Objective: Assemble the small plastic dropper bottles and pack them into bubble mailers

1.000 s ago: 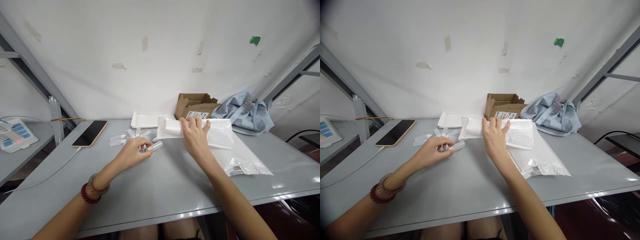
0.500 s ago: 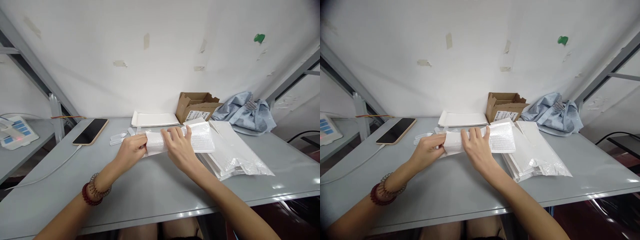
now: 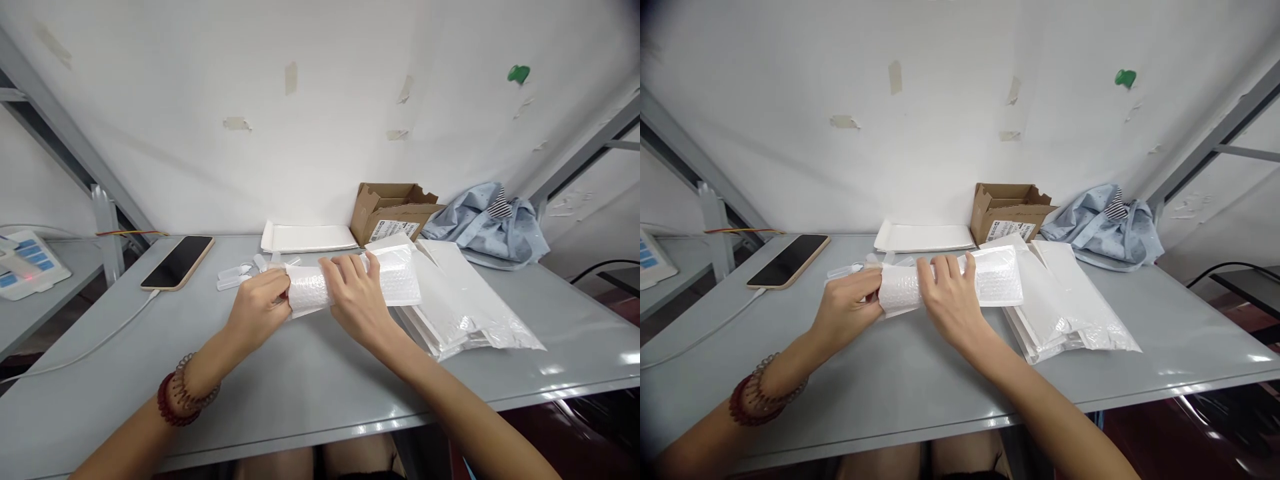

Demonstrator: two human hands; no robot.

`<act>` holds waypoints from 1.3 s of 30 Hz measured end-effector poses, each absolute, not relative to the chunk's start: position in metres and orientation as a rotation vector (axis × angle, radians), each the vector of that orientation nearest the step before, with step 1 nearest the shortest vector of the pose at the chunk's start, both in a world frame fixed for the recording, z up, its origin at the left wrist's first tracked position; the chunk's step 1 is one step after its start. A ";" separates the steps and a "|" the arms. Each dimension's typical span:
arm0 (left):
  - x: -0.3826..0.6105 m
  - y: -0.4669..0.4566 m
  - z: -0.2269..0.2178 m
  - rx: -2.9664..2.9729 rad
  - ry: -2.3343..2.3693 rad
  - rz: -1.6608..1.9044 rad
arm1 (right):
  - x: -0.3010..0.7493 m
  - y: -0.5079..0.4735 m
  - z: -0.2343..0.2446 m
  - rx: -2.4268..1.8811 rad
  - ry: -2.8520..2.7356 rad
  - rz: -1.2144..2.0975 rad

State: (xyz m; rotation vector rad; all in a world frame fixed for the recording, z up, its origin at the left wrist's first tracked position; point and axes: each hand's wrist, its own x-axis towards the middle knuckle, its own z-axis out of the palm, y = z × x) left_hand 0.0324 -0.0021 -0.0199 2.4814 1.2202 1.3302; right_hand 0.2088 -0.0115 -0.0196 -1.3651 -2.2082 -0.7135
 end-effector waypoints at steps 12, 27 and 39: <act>0.028 0.000 -0.009 1.435 0.965 0.851 | 0.203 -0.011 -0.025 -1.338 -2.207 -0.786; -0.009 0.021 0.001 2.001 1.707 0.792 | 0.241 0.006 -0.002 -1.462 -1.872 -0.959; 0.040 0.026 -0.065 2.979 1.108 0.586 | 0.248 0.010 0.001 -1.625 -1.836 -0.842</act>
